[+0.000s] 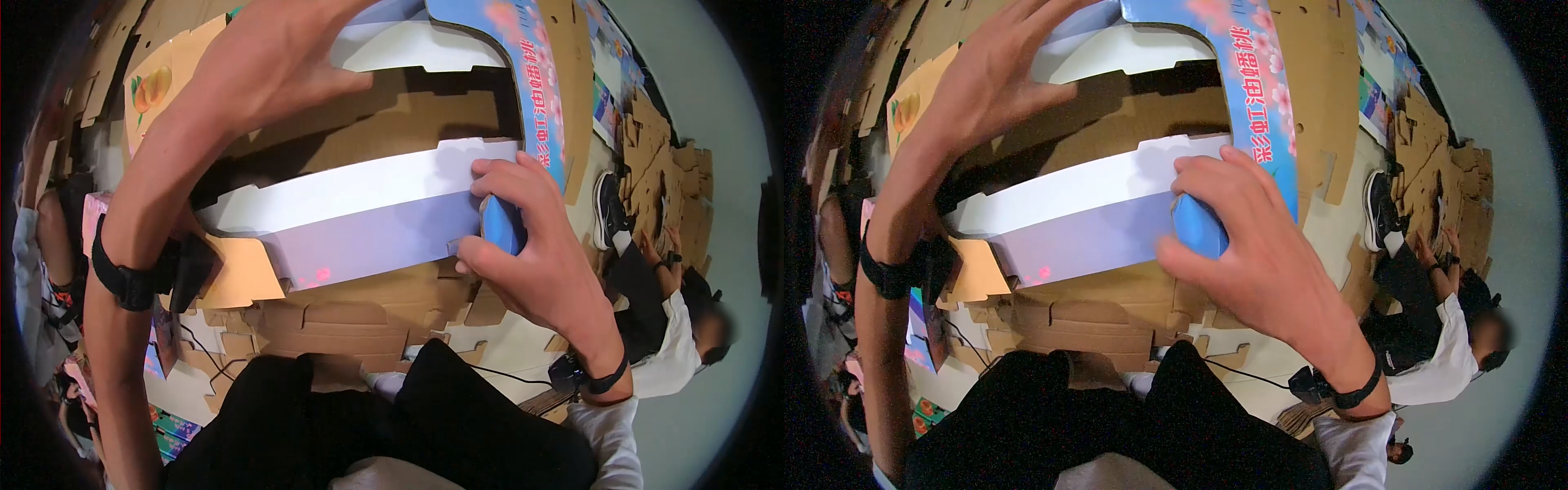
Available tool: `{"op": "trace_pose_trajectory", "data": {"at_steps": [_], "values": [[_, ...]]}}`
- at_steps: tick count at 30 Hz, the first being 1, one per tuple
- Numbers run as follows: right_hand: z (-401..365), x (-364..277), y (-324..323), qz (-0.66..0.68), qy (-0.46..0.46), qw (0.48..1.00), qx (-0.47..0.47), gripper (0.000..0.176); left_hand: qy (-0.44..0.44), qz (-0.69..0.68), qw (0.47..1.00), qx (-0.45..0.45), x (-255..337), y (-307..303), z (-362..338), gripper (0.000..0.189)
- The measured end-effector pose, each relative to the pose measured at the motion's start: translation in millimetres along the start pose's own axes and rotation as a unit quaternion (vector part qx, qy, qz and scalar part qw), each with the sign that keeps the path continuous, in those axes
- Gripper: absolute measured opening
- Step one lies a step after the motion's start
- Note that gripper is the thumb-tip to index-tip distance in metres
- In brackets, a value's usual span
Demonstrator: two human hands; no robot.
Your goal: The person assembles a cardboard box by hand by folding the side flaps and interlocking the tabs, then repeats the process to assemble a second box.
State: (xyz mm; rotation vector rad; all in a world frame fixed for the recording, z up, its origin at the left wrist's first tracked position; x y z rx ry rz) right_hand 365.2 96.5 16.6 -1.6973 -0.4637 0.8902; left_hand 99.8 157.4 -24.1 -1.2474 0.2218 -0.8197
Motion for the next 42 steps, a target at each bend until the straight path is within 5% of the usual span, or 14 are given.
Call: {"op": "trace_pose_trajectory", "data": {"at_steps": [8, 16, 20, 30, 41, 42], "values": [[-2, 4, 23, -0.089, 0.013, 0.996, 0.003, 0.036, 0.015, 0.001, 1.0, 0.018, 4, 2, -3, 0.096], [4, 1, 36, -0.116, 0.031, 0.993, 0.009, 0.08, 0.025, -0.003, 0.999, 0.032, 7, 4, -2, 0.095], [10, -4, 36, -0.12, 0.039, 0.992, -0.011, 0.091, -0.03, 0.036, 0.998, -0.034, 4, 7, 4, 0.094], [64, -5, 38, -0.038, 0.01, 0.995, 0.088, 0.039, -0.018, 0.071, 0.997, -0.034, 11, 1, 1, 0.082], [91, -15, 54, -0.038, -0.014, 0.991, 0.13, 0.045, 0.037, 0.118, 0.992, -0.021, -4, 8, -1, 0.079], [95, -18, 53, -0.037, -0.009, 0.99, 0.135, 0.045, -0.009, 0.086, 0.994, -0.065, -8, 4, 5, 0.079]]}}
Point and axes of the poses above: each hand's wrist, its own z-axis towards the middle knuckle, its own y-axis out of the palm, x = y × z, the point moved 4 cm from there along z, towards the middle knuckle, and after that the axes turned 13 degrees about y, right-handed, at the moved point
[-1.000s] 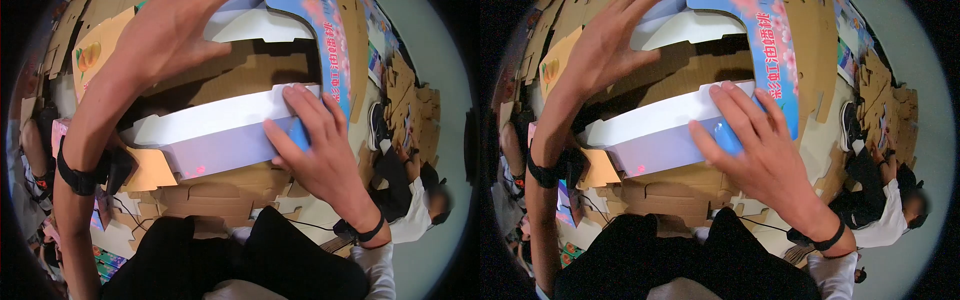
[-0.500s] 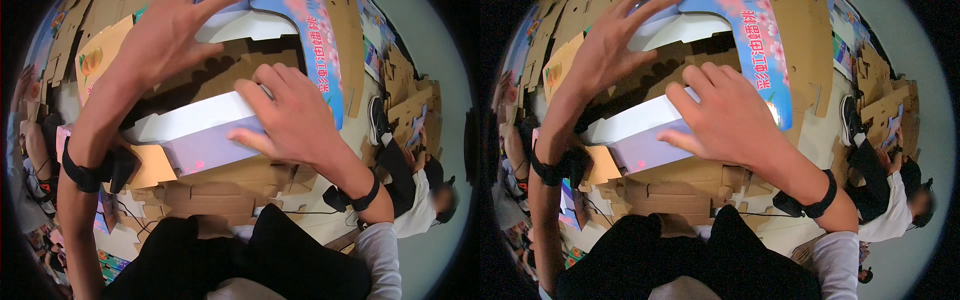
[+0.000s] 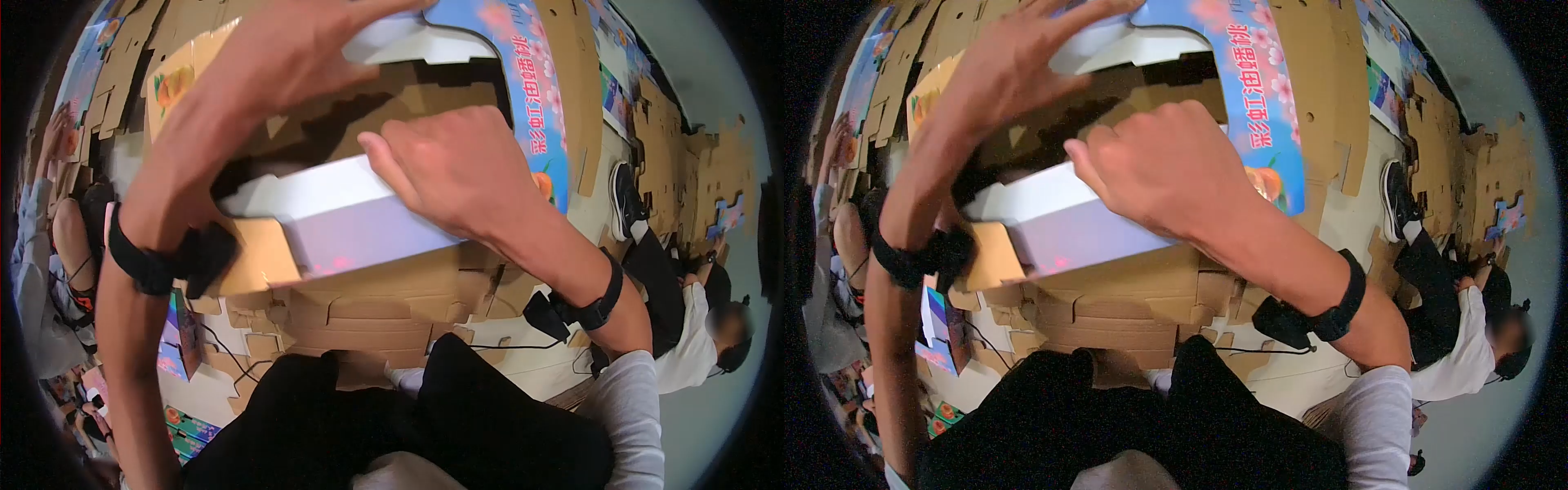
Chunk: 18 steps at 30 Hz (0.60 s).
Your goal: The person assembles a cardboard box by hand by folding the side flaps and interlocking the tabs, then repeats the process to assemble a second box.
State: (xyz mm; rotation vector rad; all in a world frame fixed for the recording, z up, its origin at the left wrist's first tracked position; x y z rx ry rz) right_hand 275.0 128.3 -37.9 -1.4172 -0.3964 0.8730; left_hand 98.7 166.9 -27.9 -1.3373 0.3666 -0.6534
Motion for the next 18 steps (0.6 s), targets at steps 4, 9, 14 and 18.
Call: {"op": "trace_pose_trajectory", "data": {"at_steps": [4, 9, 14, 18], "values": [[7, 2, -6, -0.005, 0.005, 1.0, 0.009, 0.048, -0.033, -0.017, 0.998, -0.052, -4, -19, 15, 0.081], [-3, -5, -2, -0.011, 0.008, 0.999, -0.03, 0.047, 0.016, -0.015, 1.0, -0.01, 0, -17, -2, 0.076], [-5, 29, -20, -0.076, -0.002, 0.997, -0.02, 0.042, 0.017, -0.047, 0.996, -0.074, -5, -31, -24, 0.067], [-7, 109, -54, -0.166, 0.125, 0.978, -0.006, 0.051, -0.027, -0.089, 0.995, -0.021, -30, -38, -38, 0.066]]}}
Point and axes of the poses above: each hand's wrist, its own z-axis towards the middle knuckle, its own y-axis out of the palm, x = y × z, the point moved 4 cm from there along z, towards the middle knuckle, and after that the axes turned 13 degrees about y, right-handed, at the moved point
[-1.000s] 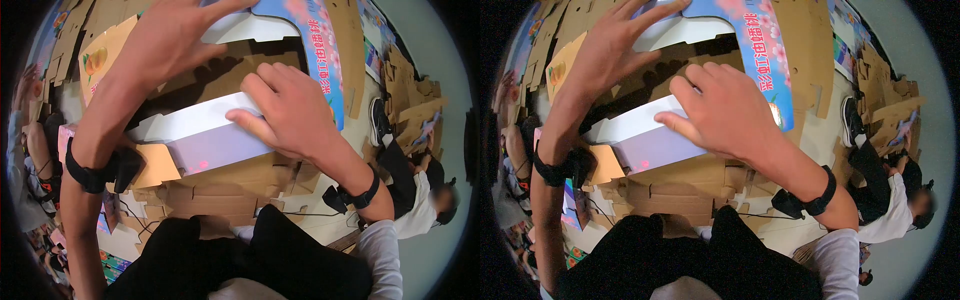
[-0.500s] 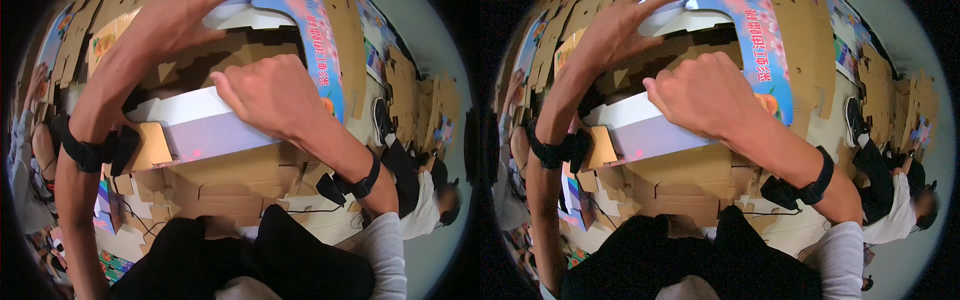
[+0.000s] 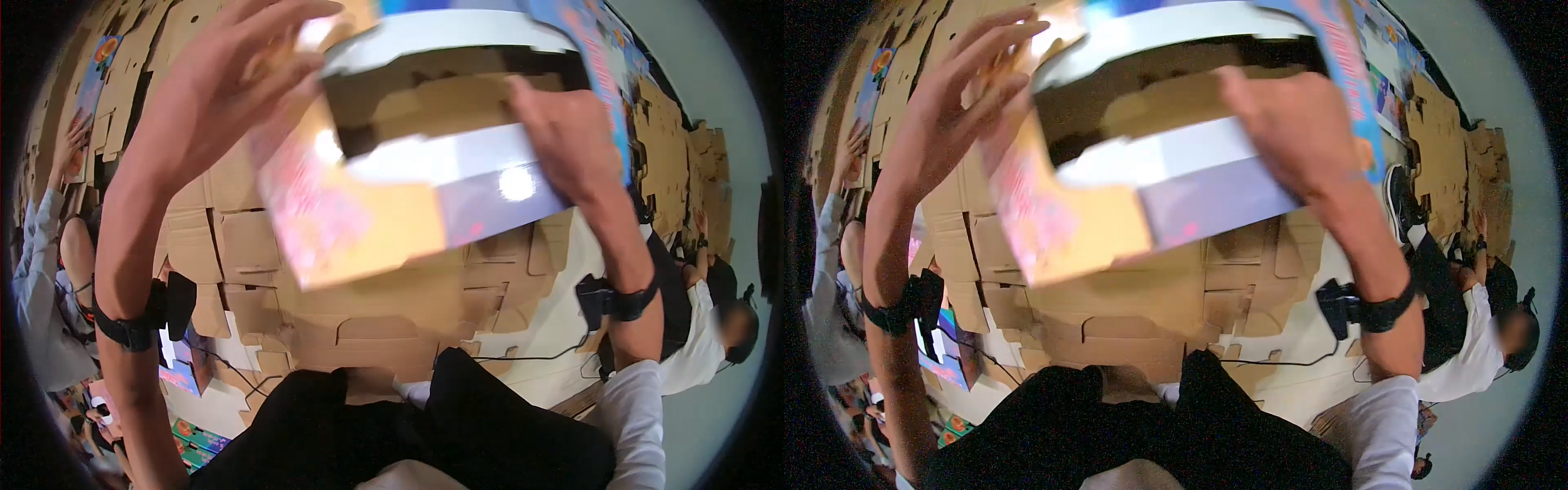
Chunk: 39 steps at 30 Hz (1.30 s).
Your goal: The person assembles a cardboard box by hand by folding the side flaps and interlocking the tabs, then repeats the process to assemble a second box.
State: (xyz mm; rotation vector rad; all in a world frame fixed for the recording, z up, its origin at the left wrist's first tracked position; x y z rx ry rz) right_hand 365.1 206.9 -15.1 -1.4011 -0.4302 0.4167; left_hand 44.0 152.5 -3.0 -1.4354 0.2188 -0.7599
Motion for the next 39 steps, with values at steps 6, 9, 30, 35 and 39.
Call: {"op": "trace_pose_trajectory", "data": {"at_steps": [6, 9, 30, 35, 39], "values": [[-39, 96, -48, 0.006, 0.256, 0.966, 0.044, 0.055, -0.045, -0.056, 0.996, 0.06, -35, 49, -20, 0.042], [-95, 157, -45, 0.082, 0.372, 0.922, 0.073, 0.058, -0.052, 0.002, 0.998, 0.045, -39, 93, -26, 0.049], [-824, 212, 105, -0.029, 0.489, 0.53, -0.692, 0.04, -0.065, 0.093, 0.987, 0.114, -28, 111, -28, 0.05], [-801, 263, 136, -0.101, 0.288, 0.542, -0.783, 0.059, -0.065, 0.086, 0.987, 0.121, -28, 114, -27, 0.05], [-428, 216, 103, -0.039, 0.471, 0.801, -0.367, 0.036, -0.066, 0.091, 0.987, 0.116, -25, 113, -29, 0.05]]}}
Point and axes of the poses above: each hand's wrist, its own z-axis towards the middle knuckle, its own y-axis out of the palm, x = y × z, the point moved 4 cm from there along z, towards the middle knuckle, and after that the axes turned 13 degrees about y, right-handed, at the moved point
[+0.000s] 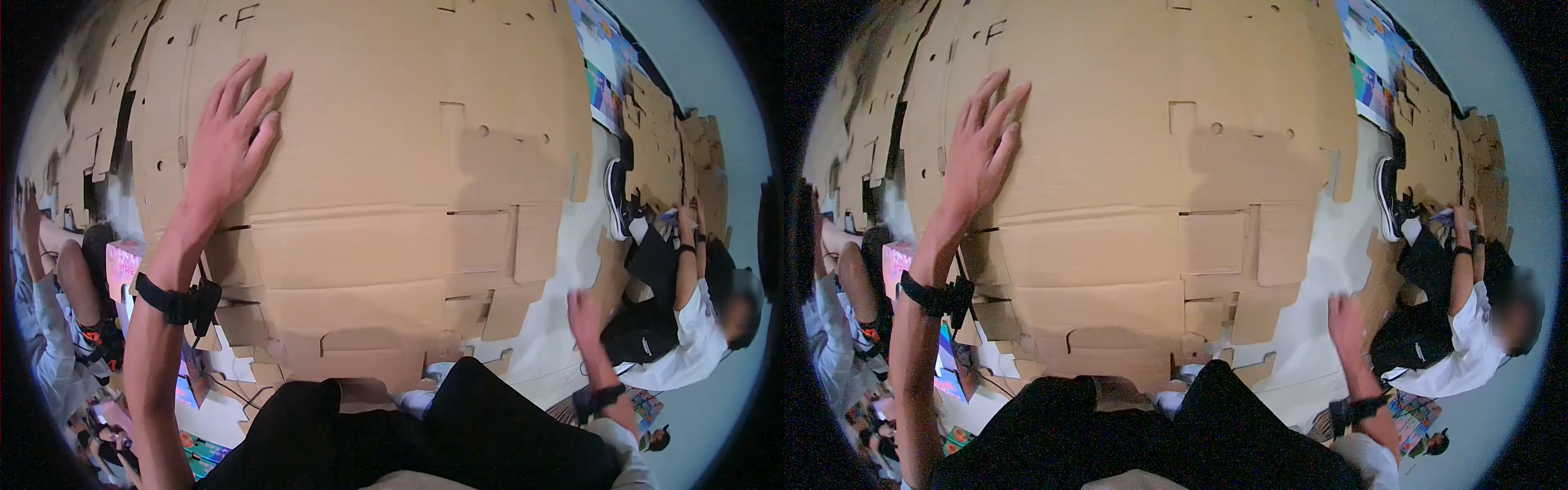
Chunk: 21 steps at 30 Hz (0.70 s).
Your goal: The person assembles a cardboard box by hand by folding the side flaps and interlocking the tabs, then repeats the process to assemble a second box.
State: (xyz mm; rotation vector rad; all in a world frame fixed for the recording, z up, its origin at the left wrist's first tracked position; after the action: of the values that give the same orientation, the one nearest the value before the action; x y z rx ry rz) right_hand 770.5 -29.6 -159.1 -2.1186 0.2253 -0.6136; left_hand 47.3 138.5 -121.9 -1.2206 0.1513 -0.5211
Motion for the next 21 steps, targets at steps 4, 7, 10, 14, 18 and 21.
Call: {"op": "trace_pose_trajectory", "data": {"at_steps": [4, 7, 10, 14, 18, 21], "values": [[-34, -179, -155, 0.322, -0.191, 0.918, 0.132, 0.029, -0.016, 0.0, 1.0, -0.013, 7, 6, -11, 0.055], [-46, -229, -187, 0.342, -0.261, 0.89, 0.154, 0.028, -0.023, -0.008, 0.999, -0.033, 25, 0, -35, 0.059], [-28, -227, -171, 0.389, -0.178, 0.898, 0.099, 0.028, -0.026, -0.014, 0.999, -0.046, 39, -11, -66, 0.057], [-42, -220, -176, 0.359, -0.157, 0.917, 0.073, 0.031, -0.053, -0.05, 0.994, -0.079, 51, -22, -106, 0.061], [-57, -217, -179, 0.352, -0.214, 0.903, 0.121, 0.027, -0.111, -0.103, 0.986, -0.068, 57, -29, -136, 0.067], [-67, -223, -182, 0.355, -0.244, 0.884, 0.18, 0.019, -0.224, -0.137, 0.965, -0.009, 76, -38, -142, 0.058]]}}
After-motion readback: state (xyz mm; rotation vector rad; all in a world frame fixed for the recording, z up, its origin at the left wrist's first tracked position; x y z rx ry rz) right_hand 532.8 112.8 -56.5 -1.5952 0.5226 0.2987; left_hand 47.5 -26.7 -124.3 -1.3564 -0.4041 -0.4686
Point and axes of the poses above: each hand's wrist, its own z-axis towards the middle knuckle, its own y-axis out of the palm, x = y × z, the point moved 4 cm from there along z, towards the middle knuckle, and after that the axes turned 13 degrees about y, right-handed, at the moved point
